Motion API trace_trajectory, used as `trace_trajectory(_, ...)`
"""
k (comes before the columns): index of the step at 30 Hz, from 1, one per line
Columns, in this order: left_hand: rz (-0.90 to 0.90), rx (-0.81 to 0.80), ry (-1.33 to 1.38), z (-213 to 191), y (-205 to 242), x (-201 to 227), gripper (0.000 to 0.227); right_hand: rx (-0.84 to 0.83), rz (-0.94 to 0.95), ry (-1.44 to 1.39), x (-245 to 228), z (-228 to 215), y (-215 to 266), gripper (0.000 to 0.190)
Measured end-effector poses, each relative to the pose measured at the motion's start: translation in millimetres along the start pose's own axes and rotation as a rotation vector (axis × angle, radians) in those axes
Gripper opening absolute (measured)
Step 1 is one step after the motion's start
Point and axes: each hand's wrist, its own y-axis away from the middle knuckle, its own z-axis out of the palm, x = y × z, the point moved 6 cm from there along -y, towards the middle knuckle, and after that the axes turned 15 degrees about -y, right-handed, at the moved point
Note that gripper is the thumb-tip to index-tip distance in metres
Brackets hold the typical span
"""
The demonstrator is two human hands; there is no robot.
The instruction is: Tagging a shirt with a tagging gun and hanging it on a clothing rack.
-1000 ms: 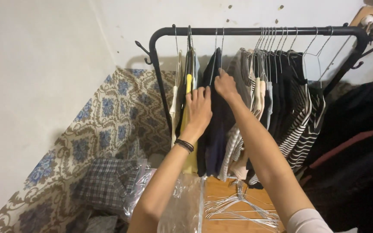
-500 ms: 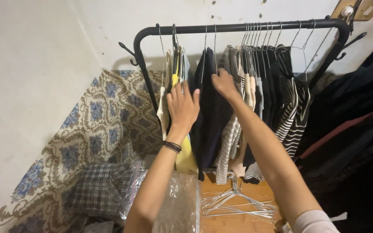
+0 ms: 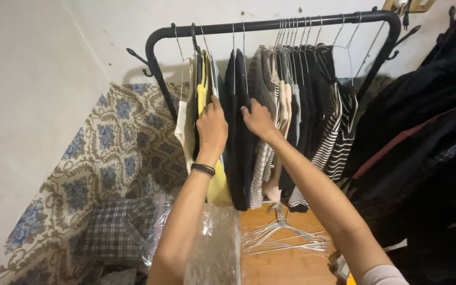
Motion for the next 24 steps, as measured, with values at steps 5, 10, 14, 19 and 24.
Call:
trace_trajectory(5, 0.018, -0.02, 0.051, 31, -4, 8, 0.059, -0.036, -0.004, -0.103, -4, 0, 5, 0.048)
trace_trajectory(10, -0.002, -0.032, 0.179, 9, 1, 11, 0.052, -0.039, -0.082, -0.302, -28, -22, 30, 0.055)
trace_trajectory(14, -0.005, 0.111, 0.274, -17, 10, 13, 0.052, 0.355, -0.359, 0.141, -66, -81, 68, 0.045)
trace_trajectory(19, 0.054, 0.075, 0.203, -15, 18, 24, 0.049, 0.506, -0.406, 0.589, -37, -82, 68, 0.038)
trace_trajectory(24, 0.11, 0.12, 0.161, -15, 22, 36, 0.043, 0.474, -0.482, 0.739, -36, -67, 58, 0.016)
